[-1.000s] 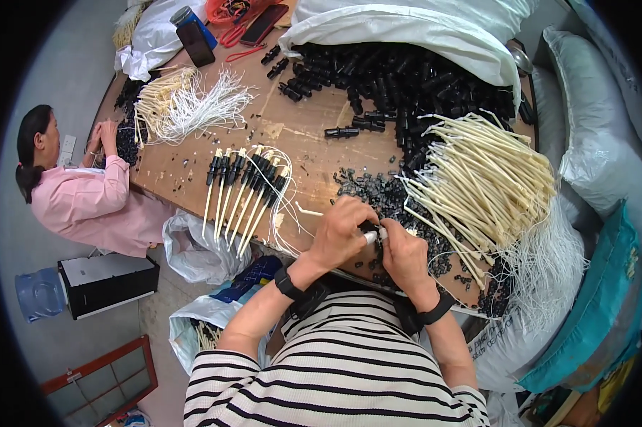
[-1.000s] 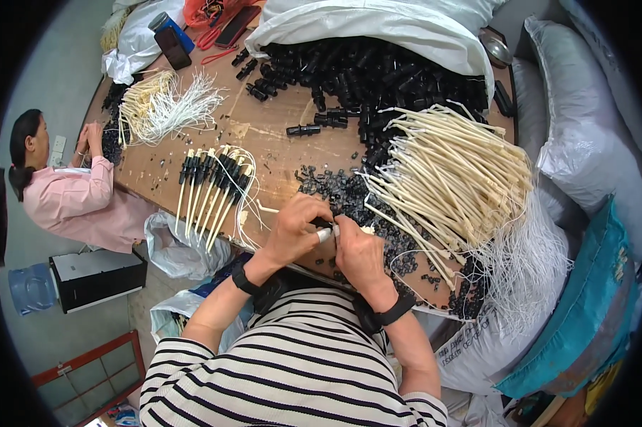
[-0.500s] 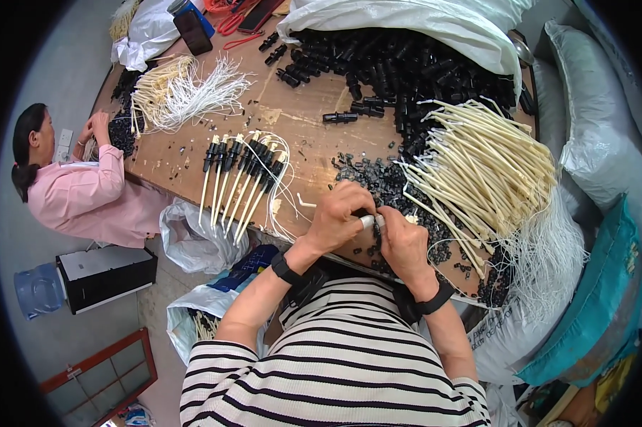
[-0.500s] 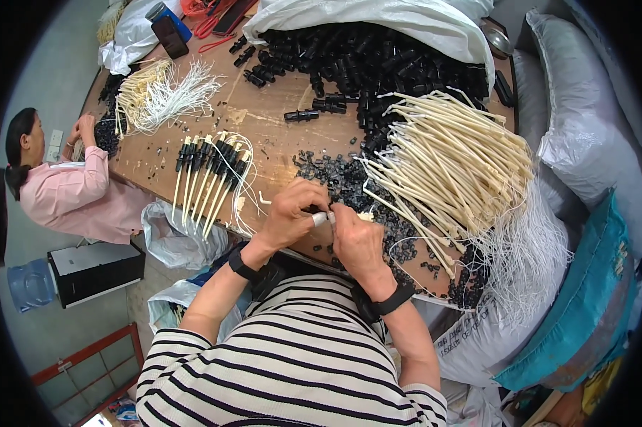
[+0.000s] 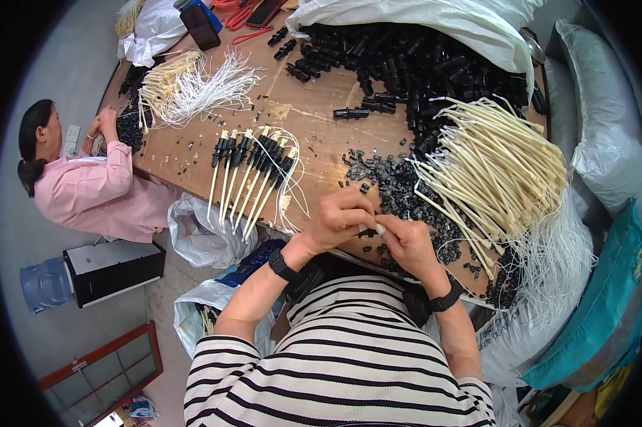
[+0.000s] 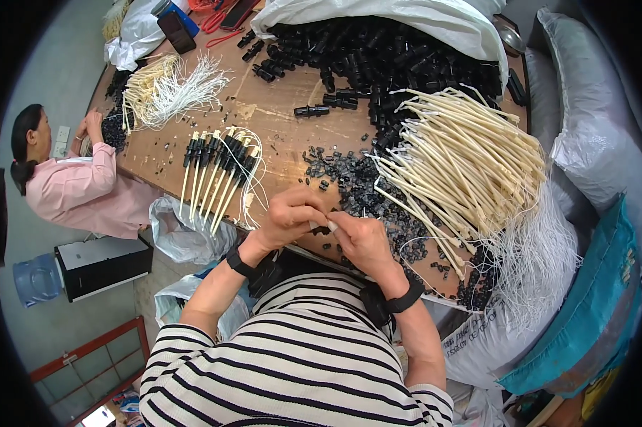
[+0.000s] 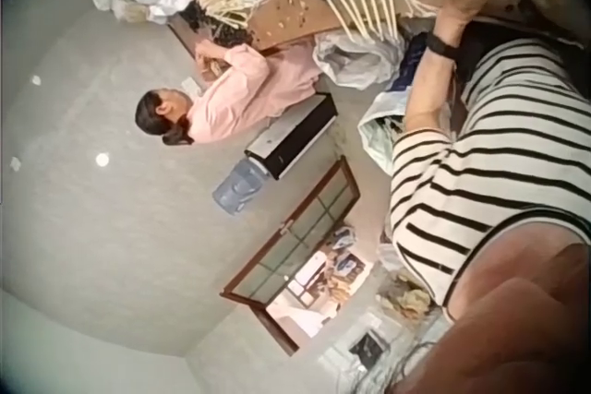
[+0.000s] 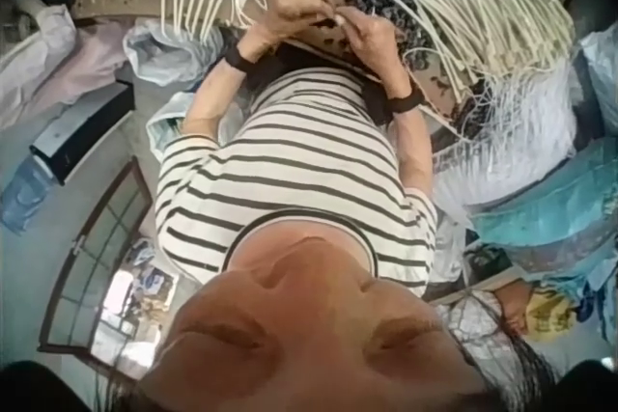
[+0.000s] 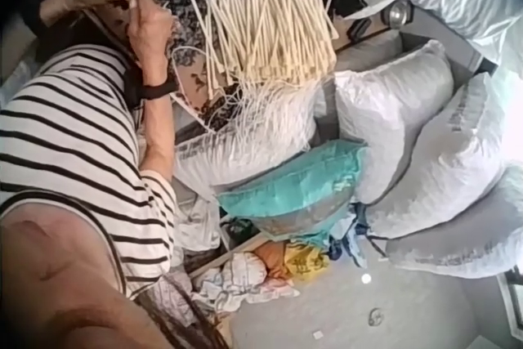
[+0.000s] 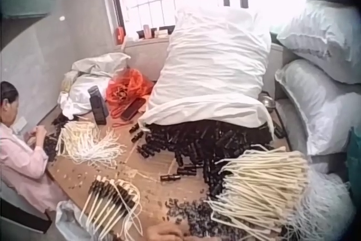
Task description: The person is manually assembling small wiring harnesses or electronic connectors at a workbench.
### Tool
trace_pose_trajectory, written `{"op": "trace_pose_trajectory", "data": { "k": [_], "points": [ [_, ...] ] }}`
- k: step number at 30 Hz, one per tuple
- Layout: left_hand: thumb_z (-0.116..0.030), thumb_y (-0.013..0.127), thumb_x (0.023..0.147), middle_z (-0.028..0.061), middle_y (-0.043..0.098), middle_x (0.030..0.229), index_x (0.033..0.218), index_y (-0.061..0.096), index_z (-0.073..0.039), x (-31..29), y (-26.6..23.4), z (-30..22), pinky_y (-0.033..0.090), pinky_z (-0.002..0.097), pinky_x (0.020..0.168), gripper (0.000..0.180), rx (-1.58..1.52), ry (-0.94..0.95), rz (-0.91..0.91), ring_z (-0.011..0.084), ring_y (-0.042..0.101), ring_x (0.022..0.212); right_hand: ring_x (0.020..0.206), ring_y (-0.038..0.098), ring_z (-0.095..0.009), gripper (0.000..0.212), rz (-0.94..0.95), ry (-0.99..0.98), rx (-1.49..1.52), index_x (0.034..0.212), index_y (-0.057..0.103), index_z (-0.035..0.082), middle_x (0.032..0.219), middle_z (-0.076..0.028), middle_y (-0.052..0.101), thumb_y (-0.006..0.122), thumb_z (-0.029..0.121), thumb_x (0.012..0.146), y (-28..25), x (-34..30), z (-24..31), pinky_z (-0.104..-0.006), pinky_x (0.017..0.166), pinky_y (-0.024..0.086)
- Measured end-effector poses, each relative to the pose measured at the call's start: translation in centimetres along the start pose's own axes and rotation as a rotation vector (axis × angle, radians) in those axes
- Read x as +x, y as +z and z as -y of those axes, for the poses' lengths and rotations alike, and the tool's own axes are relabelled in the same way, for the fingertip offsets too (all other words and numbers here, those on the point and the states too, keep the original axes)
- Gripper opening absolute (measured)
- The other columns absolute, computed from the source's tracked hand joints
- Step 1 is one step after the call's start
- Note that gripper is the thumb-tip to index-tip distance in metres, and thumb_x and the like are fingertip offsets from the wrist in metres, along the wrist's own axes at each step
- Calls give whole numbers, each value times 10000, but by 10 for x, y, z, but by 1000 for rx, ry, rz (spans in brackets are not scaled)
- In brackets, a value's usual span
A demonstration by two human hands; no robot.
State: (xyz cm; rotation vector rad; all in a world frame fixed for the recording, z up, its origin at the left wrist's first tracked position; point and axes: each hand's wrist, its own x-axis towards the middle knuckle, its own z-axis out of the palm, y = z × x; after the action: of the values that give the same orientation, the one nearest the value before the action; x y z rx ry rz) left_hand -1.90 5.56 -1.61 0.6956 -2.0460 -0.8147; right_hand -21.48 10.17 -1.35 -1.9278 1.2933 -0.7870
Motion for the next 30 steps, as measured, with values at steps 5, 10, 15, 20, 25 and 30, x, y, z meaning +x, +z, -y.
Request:
{"op": "trace_pose_trajectory", "data": {
  "k": [5, 10, 15, 20, 25, 30],
  "points": [
    [52, 670, 635, 23, 633, 792, 763, 680, -79, 10, 0, 2, 482, 321, 641, 184, -62, -60, 37, 215, 603, 736, 545, 609, -249, 94, -13, 32, 143, 917, 680, 44, 631, -132, 606, 635, 70, 839, -7, 5, 0, -327, 512, 465],
    [66, 650, 709, 87, 651, 887, 909, 697, -51, 24, -9, 55, 497, 354, 689, 237, 430, -333, -84, 233, 621, 791, 467, 452, -90, 73, -197, 177, 145, 885, 663, 13, 536, -31, 509, 623, 51, 837, -5, 2, -5, -248, 474, 371],
    [69, 638, 735, 62, 629, 874, 999, 694, -40, 22, -25, 72, 481, 311, 686, 291, 374, -433, -32, 176, 607, 793, 519, 341, -17, 68, -239, 334, 255, 847, 643, -6, 556, 61, 419, 611, 54, 852, -9, -3, -8, -217, 472, 280],
    [72, 580, 776, 15, 668, 801, 903, 710, -16, 19, -24, 44, 491, 220, 651, 201, -97, -900, -176, 75, 616, 734, 479, 442, -65, 104, -268, 509, 315, 843, 674, 16, 516, -21, 512, 652, 116, 828, -8, -3, -20, -258, 468, 360],
    [101, 572, 752, 27, 678, 797, 805, 662, -6, 17, 40, -7, 505, 225, 660, 150, -395, -691, -222, 79, 632, 753, 489, 407, -19, 121, -268, 507, 346, 862, 689, 3, 538, 37, 509, 651, 117, 854, 8, 8, -19, -238, 450, 319],
    [117, 592, 680, 73, 663, 795, 895, 651, -41, 20, 64, -10, 513, 275, 667, 273, 170, -371, -390, 183, 664, 738, 527, 389, 16, 132, -190, 554, 804, 970, 662, -25, 643, 88, 543, 617, 73, 894, 4, 4, -16, -183, 468, 283]
  ]
}}
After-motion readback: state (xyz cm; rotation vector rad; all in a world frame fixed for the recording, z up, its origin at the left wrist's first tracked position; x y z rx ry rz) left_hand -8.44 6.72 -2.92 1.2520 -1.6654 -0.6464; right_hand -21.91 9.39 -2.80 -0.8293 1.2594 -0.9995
